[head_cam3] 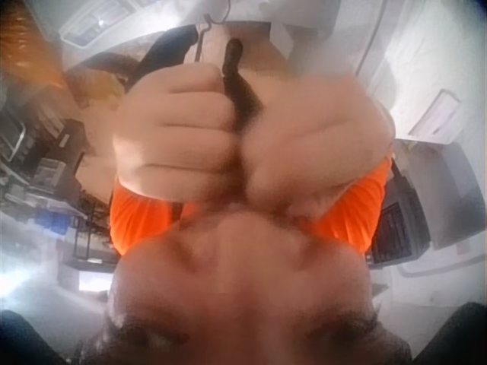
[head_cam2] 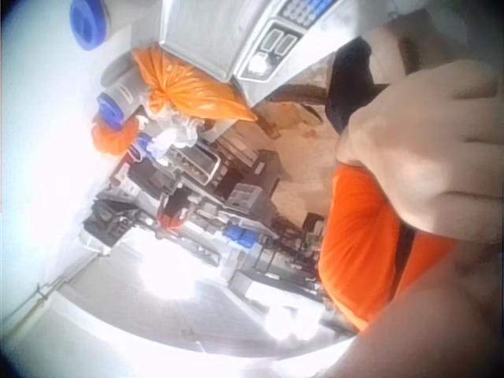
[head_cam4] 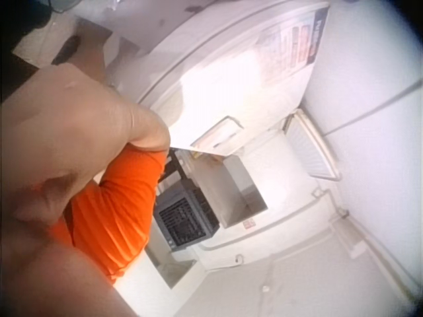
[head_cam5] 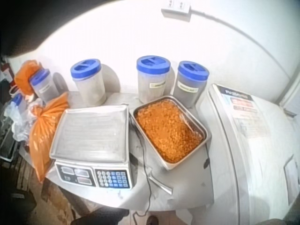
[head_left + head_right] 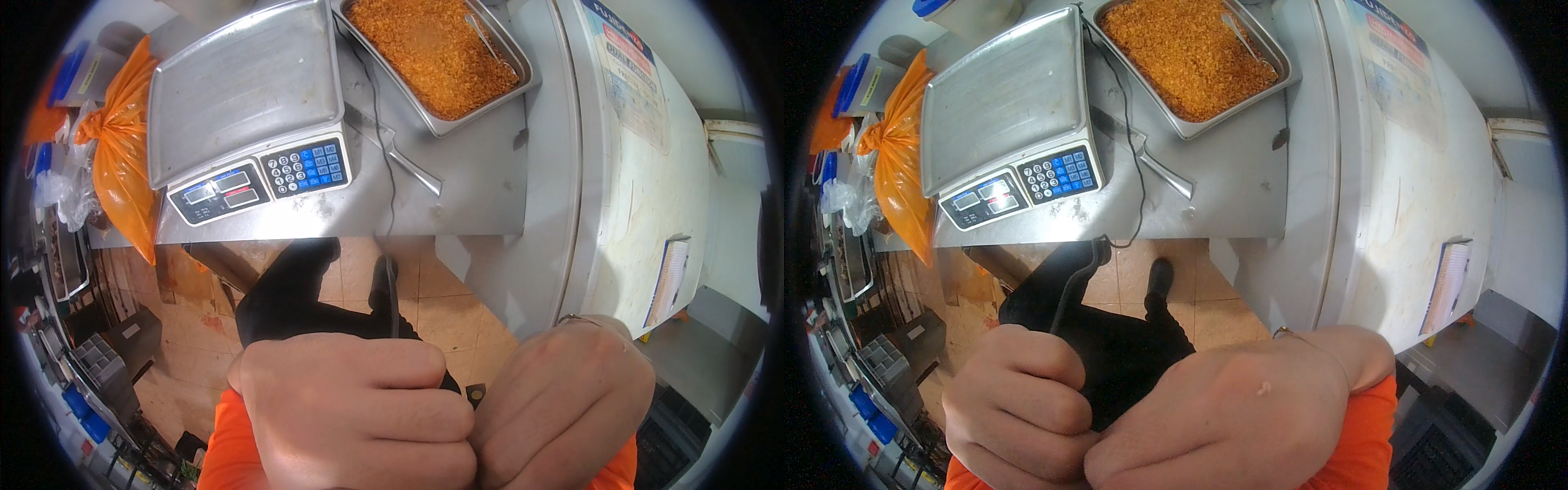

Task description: The person uses a knife to strip and manipulate a small black cable, then twists and connects the exposed wires. The person works at a stainless steel counter with a digital scale and containers nearby.

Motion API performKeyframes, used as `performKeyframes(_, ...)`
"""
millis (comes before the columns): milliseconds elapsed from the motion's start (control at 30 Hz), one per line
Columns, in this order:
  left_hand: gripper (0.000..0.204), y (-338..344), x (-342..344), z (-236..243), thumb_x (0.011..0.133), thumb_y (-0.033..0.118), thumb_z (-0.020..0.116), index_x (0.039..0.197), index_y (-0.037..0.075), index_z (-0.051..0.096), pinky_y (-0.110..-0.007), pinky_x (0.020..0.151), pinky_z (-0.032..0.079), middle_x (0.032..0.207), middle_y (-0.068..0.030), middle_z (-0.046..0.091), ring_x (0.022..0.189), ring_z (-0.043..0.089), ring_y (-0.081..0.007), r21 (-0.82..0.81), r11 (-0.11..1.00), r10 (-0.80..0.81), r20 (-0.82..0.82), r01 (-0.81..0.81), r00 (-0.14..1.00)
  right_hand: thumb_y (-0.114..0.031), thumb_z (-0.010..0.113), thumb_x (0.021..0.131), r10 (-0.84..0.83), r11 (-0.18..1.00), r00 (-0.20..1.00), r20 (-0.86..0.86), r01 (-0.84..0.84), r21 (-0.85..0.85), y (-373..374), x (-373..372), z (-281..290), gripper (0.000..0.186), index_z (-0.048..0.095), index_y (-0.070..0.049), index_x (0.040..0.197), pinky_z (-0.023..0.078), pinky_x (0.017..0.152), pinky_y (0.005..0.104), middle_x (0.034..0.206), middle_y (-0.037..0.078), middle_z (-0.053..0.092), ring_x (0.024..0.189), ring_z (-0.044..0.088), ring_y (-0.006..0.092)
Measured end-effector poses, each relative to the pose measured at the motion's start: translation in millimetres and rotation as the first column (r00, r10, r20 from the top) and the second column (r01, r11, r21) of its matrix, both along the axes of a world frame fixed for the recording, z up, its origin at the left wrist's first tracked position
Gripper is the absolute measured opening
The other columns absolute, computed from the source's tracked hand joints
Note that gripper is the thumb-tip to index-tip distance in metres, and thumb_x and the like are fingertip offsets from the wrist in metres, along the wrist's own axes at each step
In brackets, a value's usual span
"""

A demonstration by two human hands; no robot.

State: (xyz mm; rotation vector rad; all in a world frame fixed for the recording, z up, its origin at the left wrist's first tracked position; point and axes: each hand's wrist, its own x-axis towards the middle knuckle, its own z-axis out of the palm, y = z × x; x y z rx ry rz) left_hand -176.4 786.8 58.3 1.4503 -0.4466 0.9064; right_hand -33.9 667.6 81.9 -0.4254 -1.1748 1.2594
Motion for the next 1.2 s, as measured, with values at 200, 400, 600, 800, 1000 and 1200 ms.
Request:
performKeyframes(200, 0.008, 21.5, 2.8, -1.9, 0.077, 0.006, 0.063, 0.071, 0.002, 0.064, -0.030, 0.047, 0.033, 0.066, -0.0072, 0.055, 0.052, 0.050, -0.0178, 0.150, 0.969, -0.190, -0.053, 0.196, 0.980, -0.005, 0.064, 0.089, -0.642, 0.760, 0.754, -0.142, 0.649, 0.008, 4.2, -54.0, -5.7, 0.014, 0.066, 0.004, 0.079, 0.050, 0.050, 0.0314, 0.075, 0.017, 0.063, 0.057, 0.062, 0.0275)
performKeyframes(400, 0.016, 19.1, -13.1, -0.9, 0.054, 0.012, 0.055, 0.066, 0.002, 0.053, -0.031, 0.051, 0.037, 0.071, -0.0074, 0.046, 0.059, 0.047, -0.0203, 0.193, 0.959, -0.182, -0.136, 0.207, 0.974, 0.001, 0.061, 0.090, -0.183, 0.972, 0.983, 0.005, 0.180, 0.148, 2.6, -11.1, -10.8, 0.010, 0.064, 0.009, 0.085, 0.052, 0.053, 0.0349, 0.081, 0.022, 0.062, 0.061, 0.063, 0.0318)
performKeyframes(600, 0.016, 22.4, -4.0, -4.8, 0.055, 0.013, 0.056, 0.067, 0.003, 0.053, -0.030, 0.052, 0.038, 0.071, -0.0072, 0.046, 0.060, 0.047, -0.0196, 0.235, 0.943, -0.219, -0.091, 0.235, 0.971, -0.009, 0.063, 0.092, -0.311, 0.950, 0.950, 0.026, 0.310, 0.038, -7.9, -28.0, -8.7, 0.020, 0.065, 0.005, 0.079, 0.050, 0.050, 0.0312, 0.075, 0.016, 0.063, 0.058, 0.063, 0.0272)
performKeyframes(800, 0.007, 26.9, -2.2, -1.3, 0.074, 0.007, 0.058, 0.068, 0.004, 0.059, -0.029, 0.049, 0.037, 0.068, -0.0078, 0.054, 0.055, 0.051, -0.0183, 0.219, 0.939, -0.259, -0.061, 0.266, 0.964, 0.010, 0.057, 0.089, 0.023, 1.000, 0.999, -0.027, -0.022, 0.021, -1.4, 0.0, -3.0, 0.007, 0.061, 0.015, 0.091, 0.052, 0.056, 0.0389, 0.087, 0.027, 0.060, 0.065, 0.062, 0.0376)
performKeyframes(1000, 0.016, 28.0, -1.4, -0.2, 0.081, 0.003, 0.059, 0.066, 0.006, 0.059, -0.028, 0.047, 0.036, 0.067, -0.0076, 0.059, 0.052, 0.053, -0.0174, 0.232, 0.933, -0.270, -0.058, 0.276, 0.961, -0.012, 0.063, 0.093, -0.231, 0.972, 0.972, 0.037, 0.230, 0.038, -4.5, -20.7, -7.4, 0.021, 0.066, 0.004, 0.079, 0.050, 0.050, 0.0306, 0.076, 0.015, 0.065, 0.057, 0.063, 0.0267)
performKeyframes(1200, 0.010, 27.8, 4.9, -8.3, 0.068, 0.013, 0.064, 0.067, 0.003, 0.062, -0.030, 0.047, 0.033, 0.065, -0.0070, 0.056, 0.052, 0.051, -0.0178, 0.309, 0.945, -0.121, 0.022, 0.109, 0.992, -0.005, 0.067, 0.087, -0.053, 0.995, 0.972, 0.229, 0.070, -0.067, 0.8, 7.8, 1.8, 0.013, 0.062, 0.007, 0.084, 0.048, 0.051, 0.0325, 0.075, 0.019, 0.062, 0.057, 0.060, 0.0278)
